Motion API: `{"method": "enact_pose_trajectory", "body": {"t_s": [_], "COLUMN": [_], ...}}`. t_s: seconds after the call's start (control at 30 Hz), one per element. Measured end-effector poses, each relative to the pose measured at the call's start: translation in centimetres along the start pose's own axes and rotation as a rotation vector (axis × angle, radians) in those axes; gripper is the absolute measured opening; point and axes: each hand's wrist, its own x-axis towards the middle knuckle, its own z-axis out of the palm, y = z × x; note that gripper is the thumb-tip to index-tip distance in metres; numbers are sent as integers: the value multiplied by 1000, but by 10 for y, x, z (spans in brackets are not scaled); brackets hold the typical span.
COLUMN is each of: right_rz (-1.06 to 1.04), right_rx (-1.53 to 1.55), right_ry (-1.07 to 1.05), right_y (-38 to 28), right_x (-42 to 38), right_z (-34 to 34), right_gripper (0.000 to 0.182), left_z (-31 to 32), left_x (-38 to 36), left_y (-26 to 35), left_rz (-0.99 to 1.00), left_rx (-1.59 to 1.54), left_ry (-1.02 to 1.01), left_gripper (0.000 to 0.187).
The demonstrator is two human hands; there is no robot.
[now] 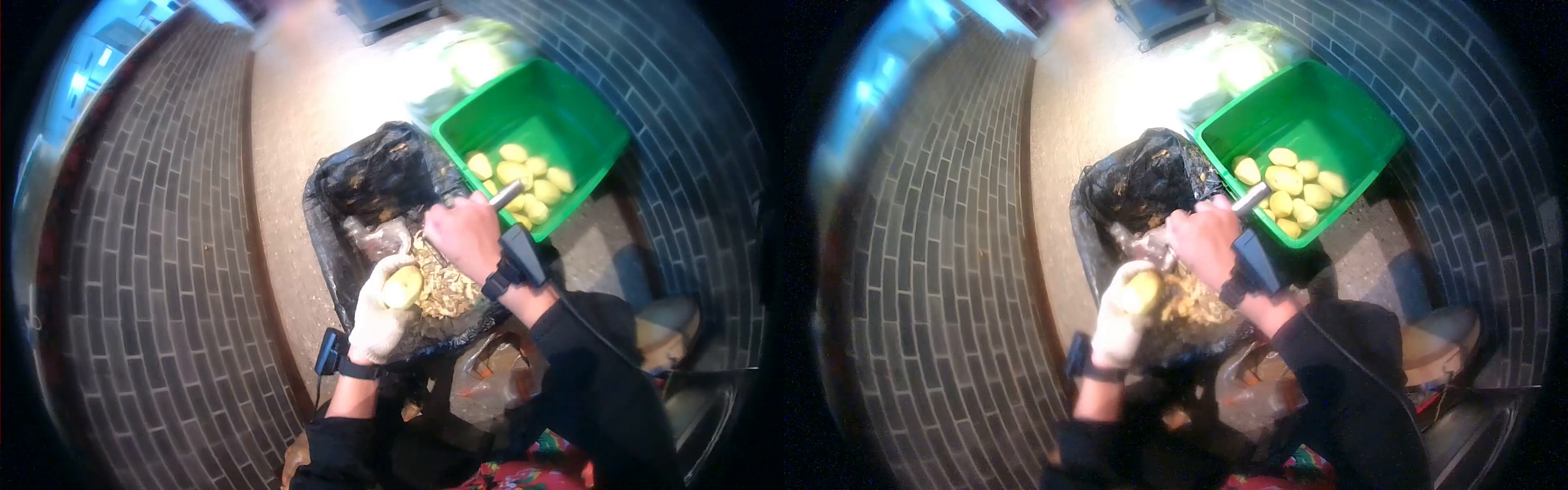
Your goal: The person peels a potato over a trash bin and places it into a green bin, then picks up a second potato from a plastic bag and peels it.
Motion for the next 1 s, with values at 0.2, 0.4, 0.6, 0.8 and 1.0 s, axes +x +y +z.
{"method": "enact_pose_trajectory", "body": {"t_s": [0.2,0.4,0.6,0.8,1.0], "right_rz": [97,13,159,87,58], "right_rx": [246,291,122,401,235], "right_ry": [53,68,31,9,33], "right_y": [-27,-28,-11,-40,-18], "right_x": [3,-2,0,-3,-1], "right_z": [-16,-12,-13,-23,-10], "right_gripper": [25,23,25,23,25], "left_z": [-5,-1,-2,2,-1], "left_x": [6,7,6,11,7], "left_y": [-15,-5,-12,-14,-14], "left_rz": [63,104,161,120,167], "left_rx": [52,230,158,197,266], "left_ry": [37,27,5,14,-7], "left_gripper": [52,50,42,43,41]}}
